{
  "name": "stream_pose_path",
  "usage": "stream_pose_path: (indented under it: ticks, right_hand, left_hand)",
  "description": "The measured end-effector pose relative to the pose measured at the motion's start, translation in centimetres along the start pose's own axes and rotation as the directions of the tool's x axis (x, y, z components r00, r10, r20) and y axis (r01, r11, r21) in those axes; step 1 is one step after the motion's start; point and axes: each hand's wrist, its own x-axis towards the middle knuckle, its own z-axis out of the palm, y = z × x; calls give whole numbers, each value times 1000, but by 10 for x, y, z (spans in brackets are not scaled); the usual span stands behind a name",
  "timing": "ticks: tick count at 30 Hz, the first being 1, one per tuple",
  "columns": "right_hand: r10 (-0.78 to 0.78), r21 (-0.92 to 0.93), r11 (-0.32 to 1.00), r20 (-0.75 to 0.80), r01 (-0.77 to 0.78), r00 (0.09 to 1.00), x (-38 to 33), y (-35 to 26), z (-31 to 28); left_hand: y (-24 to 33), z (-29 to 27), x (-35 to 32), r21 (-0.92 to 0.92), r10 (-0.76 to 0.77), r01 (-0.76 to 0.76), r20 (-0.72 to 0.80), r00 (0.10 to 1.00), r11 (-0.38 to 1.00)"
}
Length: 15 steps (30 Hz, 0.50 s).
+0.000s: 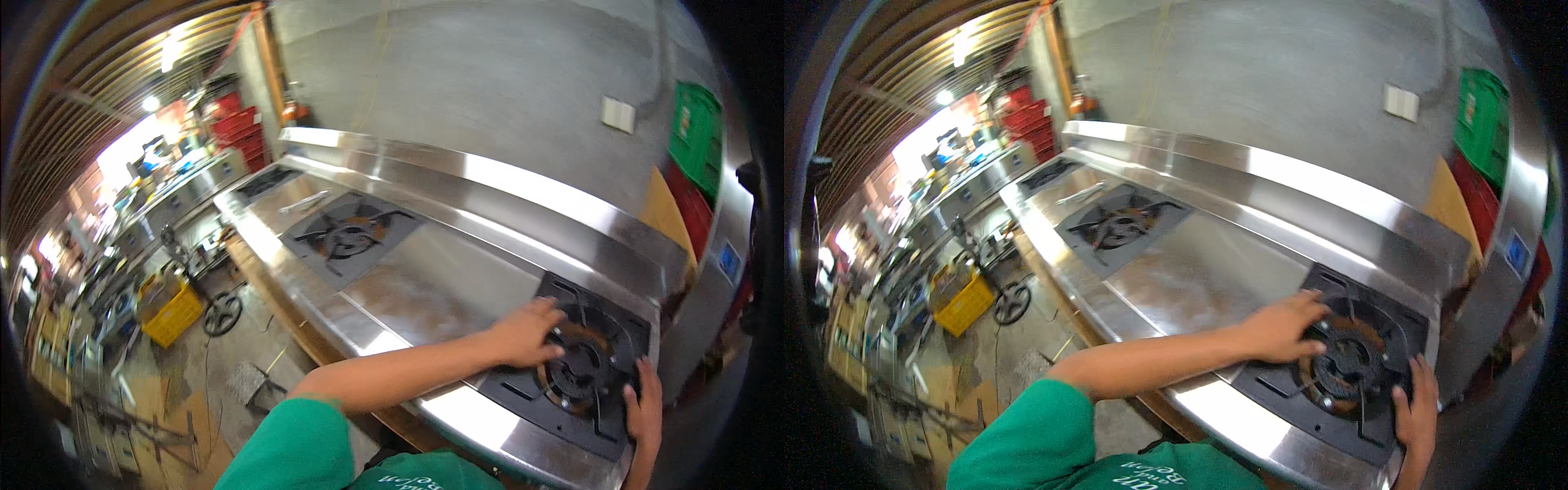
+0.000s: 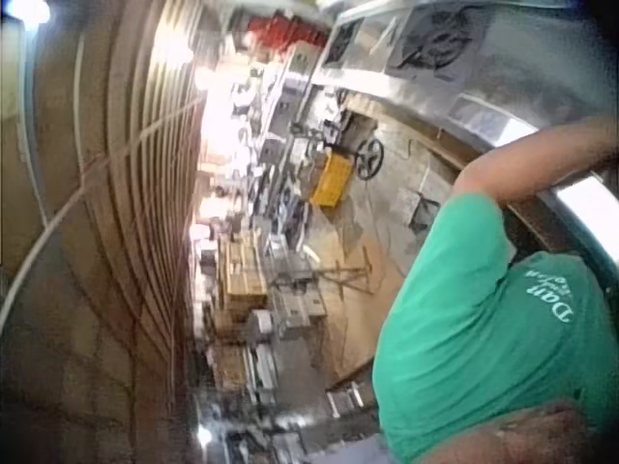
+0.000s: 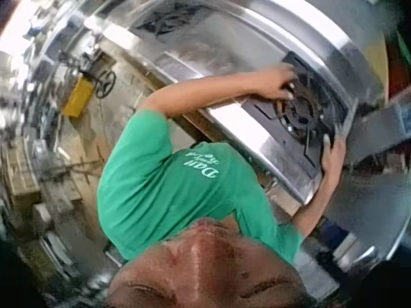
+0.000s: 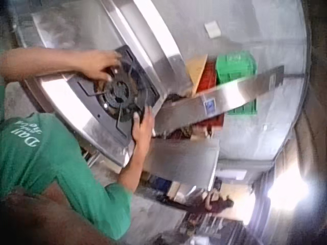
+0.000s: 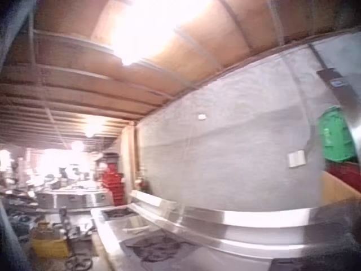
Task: The person assembles a commercial gas stove burner by connecting a copper gas line to the burner valve, tightening the fitting with a wrench, and securing the burner grate and pan support. The person then uses a rubber mallet to tap the grate into place and a power drill to fasten screws on the stove surface.
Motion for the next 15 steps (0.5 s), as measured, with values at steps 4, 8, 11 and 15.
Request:
stream_pose_path:
  ticks: [4, 8, 11, 15]
  right_hand:
    - [-130, -32, 991, 79, 133, 988, 38, -40, -6]
    - [-224, 182, 949, -187, 258, 956, 78, -2, -16]
    - [-283, 169, 911, -409, 377, 867, 93, -34, -74]
    - [-261, 297, 793, -625, 533, 736, 111, -73, -108]
  left_hand:
    - [-19, -30, -20, 127, -156, 144, 95, 983, 981]
    - [-23, -18, -12, 196, -105, 94, 47, 993, 976]
    - [-22, -22, -7, 191, -106, 90, 75, 992, 977]
    - [-22, -19, -1, 171, -98, 79, 104, 990, 982]
